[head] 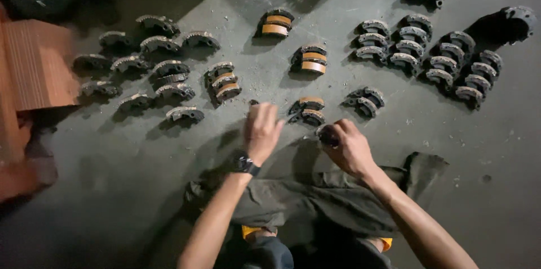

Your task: Sort and organize a large pile of motorcycle drum brake shoes on the floor.

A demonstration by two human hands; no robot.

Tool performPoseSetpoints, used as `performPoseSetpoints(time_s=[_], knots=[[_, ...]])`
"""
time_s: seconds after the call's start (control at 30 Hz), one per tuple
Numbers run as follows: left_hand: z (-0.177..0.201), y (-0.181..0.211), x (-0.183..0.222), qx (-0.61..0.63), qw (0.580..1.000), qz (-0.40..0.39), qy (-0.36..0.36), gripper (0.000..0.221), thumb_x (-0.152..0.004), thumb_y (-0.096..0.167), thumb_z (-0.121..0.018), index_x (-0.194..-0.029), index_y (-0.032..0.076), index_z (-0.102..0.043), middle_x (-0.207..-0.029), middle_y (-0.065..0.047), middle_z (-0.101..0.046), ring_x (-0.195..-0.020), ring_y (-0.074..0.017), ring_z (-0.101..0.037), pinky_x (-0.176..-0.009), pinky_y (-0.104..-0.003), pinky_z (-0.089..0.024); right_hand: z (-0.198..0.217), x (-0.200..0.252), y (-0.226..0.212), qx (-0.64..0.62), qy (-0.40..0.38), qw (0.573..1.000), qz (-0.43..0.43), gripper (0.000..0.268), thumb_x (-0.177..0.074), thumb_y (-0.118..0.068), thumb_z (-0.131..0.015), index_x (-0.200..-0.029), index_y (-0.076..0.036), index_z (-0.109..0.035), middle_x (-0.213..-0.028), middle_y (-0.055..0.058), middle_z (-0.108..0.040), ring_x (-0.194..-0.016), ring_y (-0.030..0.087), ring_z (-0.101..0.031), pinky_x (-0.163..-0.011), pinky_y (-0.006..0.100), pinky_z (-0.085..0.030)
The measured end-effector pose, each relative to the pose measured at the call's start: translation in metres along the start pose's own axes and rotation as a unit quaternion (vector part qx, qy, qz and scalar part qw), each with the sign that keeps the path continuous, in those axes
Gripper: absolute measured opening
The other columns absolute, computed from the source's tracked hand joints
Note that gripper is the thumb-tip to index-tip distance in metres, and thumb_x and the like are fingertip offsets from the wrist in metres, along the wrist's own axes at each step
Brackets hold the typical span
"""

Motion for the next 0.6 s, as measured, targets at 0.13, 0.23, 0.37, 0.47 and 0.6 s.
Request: performPoseSetpoints(time_s=[0.13, 0.23, 0.37, 0.47, 0.6], knots=[[-0.024, 0.026, -0.018, 0.015, 0.991, -0.134, -0.018, 0.041, -0.085, -0.003, -0.069, -0.125, 0.000, -0.058, -0.124, -0.015, -0.059, -0.112, -0.0311, -0.060, -0.092, -0.044, -0.052, 0.033, -0.025, -0.025, -0.020, 0.057, 0.998, -0.017, 0.037, -0.080, -0.015, -0.078, -0.115, -0.011, -0.066, -0.108, 0.012, -0.062, -0.102, 0.033, -0.062, -0.082, 0.043, -0.055], [-0.032, 0.024, -0.023, 0.068, 0.993, -0.088, 0.034, 0.042, -0.086, -0.011, -0.059, -0.127, -0.002, -0.057, -0.127, -0.017, -0.058, -0.116, -0.0329, -0.059, -0.098, -0.044, -0.053, 0.031, -0.045, -0.022, -0.003, 0.088, 0.996, 0.023, 0.033, -0.082, -0.014, -0.077, -0.113, -0.011, -0.065, -0.109, 0.012, -0.062, -0.105, 0.034, -0.060, -0.082, 0.045, -0.054], [0.014, -0.001, -0.011, 0.083, 0.993, 0.058, 0.057, 0.028, -0.098, 0.007, -0.069, -0.119, -0.001, -0.053, -0.121, -0.021, -0.055, -0.113, -0.0400, -0.058, -0.094, -0.048, -0.049, 0.013, -0.068, -0.019, 0.048, 0.022, 0.998, 0.029, 0.034, -0.090, -0.012, -0.074, -0.121, -0.009, -0.061, -0.118, 0.013, -0.059, -0.112, 0.036, -0.058, -0.085, 0.045, -0.055], [0.019, -0.023, 0.009, 0.047, 0.994, 0.097, 0.010, 0.051, -0.082, 0.024, -0.081, -0.117, -0.002, -0.053, -0.114, -0.024, -0.054, -0.107, -0.0441, -0.056, -0.088, -0.051, -0.047, 0.032, -0.070, -0.042, 0.025, 0.014, 0.998, 0.052, 0.078, -0.070, -0.014, -0.079, -0.140, 0.001, -0.048, -0.123, 0.025, -0.051, -0.104, 0.047, -0.055, -0.073, 0.048, -0.054], [-0.033, -0.060, 0.024, 0.124, 0.991, 0.026, 0.049, 0.062, -0.081, 0.022, -0.083, -0.125, -0.006, -0.049, -0.121, -0.032, -0.048, -0.109, -0.0504, -0.051, -0.090, -0.053, -0.048, 0.003, -0.067, -0.015, 0.040, -0.077, 0.996, -0.013, 0.068, -0.087, -0.004, -0.068, -0.151, -0.010, -0.043, -0.134, 0.019, -0.048, -0.105, 0.039, -0.063, -0.080, 0.047, -0.056]])
Point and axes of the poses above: each hand's wrist, its own x-axis away from the middle knuckle, its own z-axis out of the back of the hand, y = z × x, the point moved 1 cm from there along -x, towards the middle knuckle
